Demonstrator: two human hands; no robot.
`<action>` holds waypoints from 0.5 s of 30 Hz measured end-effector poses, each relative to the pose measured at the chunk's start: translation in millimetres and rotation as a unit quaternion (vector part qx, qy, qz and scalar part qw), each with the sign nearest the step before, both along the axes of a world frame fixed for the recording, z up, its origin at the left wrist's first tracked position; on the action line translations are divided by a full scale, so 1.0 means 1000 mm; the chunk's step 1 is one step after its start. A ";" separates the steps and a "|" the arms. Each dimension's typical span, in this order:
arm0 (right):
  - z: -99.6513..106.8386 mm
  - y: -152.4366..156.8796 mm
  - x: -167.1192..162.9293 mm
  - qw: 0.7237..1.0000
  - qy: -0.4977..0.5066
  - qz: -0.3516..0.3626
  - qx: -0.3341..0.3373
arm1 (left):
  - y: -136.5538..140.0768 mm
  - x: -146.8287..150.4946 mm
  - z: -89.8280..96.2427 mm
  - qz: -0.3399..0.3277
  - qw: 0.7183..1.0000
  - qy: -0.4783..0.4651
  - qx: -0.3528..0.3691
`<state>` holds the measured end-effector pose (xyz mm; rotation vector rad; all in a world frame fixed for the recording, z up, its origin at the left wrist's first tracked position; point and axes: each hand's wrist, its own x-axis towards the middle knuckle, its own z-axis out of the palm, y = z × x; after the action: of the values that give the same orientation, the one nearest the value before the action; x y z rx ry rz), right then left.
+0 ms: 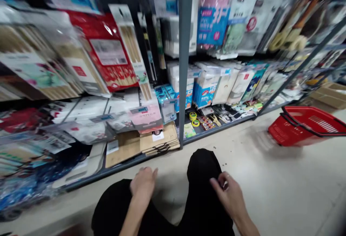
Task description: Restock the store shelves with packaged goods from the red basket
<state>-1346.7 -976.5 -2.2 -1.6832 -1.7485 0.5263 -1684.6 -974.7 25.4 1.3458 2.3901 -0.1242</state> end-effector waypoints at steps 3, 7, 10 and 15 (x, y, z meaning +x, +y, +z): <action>0.005 -0.023 -0.027 0.979 -0.159 0.037 0.121 | -0.088 -0.025 0.017 0.145 0.989 0.018 0.004; 0.006 -0.037 -0.030 0.968 -0.188 0.102 0.132 | -0.157 -0.048 -0.009 0.155 0.986 -0.053 -0.004; 0.022 -0.044 -0.016 0.972 -0.142 0.173 0.067 | -0.173 -0.056 -0.020 0.092 0.988 -0.078 0.094; 0.040 -0.072 0.015 0.970 -0.007 0.236 -0.062 | -0.221 -0.031 -0.009 0.029 0.960 -0.157 0.229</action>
<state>-1331.2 -1048.8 37.4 -1.3432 -2.1752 0.8512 -1715.8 -1196.0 16.2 1.3568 2.2554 0.6494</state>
